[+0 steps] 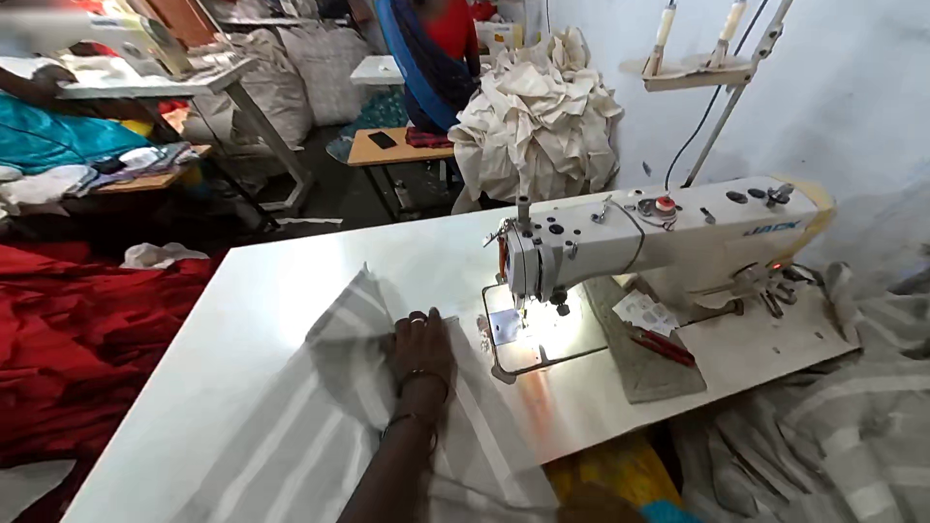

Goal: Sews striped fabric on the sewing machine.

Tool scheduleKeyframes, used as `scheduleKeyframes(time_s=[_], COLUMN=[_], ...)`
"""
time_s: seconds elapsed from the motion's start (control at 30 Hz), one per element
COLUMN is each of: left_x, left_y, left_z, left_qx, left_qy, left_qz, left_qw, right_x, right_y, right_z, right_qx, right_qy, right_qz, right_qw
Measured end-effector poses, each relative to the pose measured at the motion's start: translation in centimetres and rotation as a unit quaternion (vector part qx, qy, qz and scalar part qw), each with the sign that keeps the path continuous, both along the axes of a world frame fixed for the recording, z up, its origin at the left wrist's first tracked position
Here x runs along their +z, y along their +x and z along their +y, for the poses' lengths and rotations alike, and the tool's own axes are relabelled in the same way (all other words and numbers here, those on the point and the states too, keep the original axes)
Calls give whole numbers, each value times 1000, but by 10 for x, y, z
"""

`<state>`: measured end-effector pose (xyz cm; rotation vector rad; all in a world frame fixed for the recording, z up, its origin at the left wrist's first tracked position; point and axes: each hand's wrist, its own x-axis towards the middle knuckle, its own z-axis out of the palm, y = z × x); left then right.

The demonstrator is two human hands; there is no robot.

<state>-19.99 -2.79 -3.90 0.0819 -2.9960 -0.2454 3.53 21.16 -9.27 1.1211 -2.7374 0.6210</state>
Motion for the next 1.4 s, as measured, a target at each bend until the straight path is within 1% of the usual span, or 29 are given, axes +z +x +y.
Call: scheduleKeyframes(time_s=[0.07,0.1,0.13,0.17,0.2,0.27,0.3,0.33,0.37,0.4,0.43,0.47,0.5,0.53,0.57,0.63,0.67,0.73,0.8,0.87,0.93,1.0,1.07,1.1,1.17,1.23,1.3,1.33,1.4], left_x=[4,4,1,0,2,13,18,21,24,31,40,49,58,66,72,80,83,90,96,99,99,98,98,97,95,95,101,107,119], left_y=[45,68,89,105,116,128,131,135,138,141,144,146,148,150,152,155,155,154,154,154,153,151,152,152,148,148,151,156,165], left_z=[4,12,22,31,36,32,25,18,15,16,20,25,32,38,43,49,50,50,50,51,51,53,55,54,47,43,45,47,46], left_qx=[21,17,-5,-35,-65,-110,-130,-146,-160,-176,-196,-218,-240,-261,-279,-293,-292,-284,-283,-287,-291,-299,-316,-327,-330,-264,-205,-210,-251], left_qy=[6,9,18,32,62,159,210,262,313,369,415,446,461,464,459,430,424,453,522,564,579,590,585,574,520,434,388,420,557], left_qz=[-28,-32,-17,4,9,-18,0,30,62,93,120,140,152,160,167,185,188,167,134,117,116,113,110,110,136,213,251,224,109], left_qw=[999,999,1000,999,996,981,969,953,934,908,880,857,841,831,827,834,836,829,793,766,753,741,739,743,776,835,863,854,784], right_x=[-20,-32,-38,-37,-32,-1,26,58,84,100,106,114,127,139,148,160,161,155,144,134,132,136,144,149,156,159,155,151,144], right_y=[0,-2,-4,-8,-14,-33,-41,-45,-44,-38,-37,-43,-52,-60,-66,-75,-77,-76,-71,-67,-65,-67,-73,-76,-77,-68,-54,-49,-48], right_z=[60,79,87,87,83,72,65,56,49,44,37,28,21,16,13,8,4,-4,-11,-16,-17,-11,-6,-4,-1,-3,-16,-25,-36], right_qx=[-42,-65,-106,-165,-230,-282,-258,-222,-191,-182,-191,-206,-216,-216,-204,-164,-156,-181,-207,-196,-169,-148,-124,-119,-153,-191,-173,-157,-156], right_qy=[72,123,175,227,270,323,327,308,253,159,37,-72,-148,-201,-251,-350,-374,-351,-269,-229,-270,-342,-407,-416,-381,-298,-247,-244,-240], right_qz=[25,48,31,-40,-142,-317,-369,-395,-355,-244,-73,50,106,107,68,-10,-10,94,247,317,283,184,103,100,191,294,342,355,374], right_qw=[996,989,978,959,924,846,831,837,879,939,978,975,959,949,944,922,914,914,908,899,905,909,899,896,892,888,890,889,882])
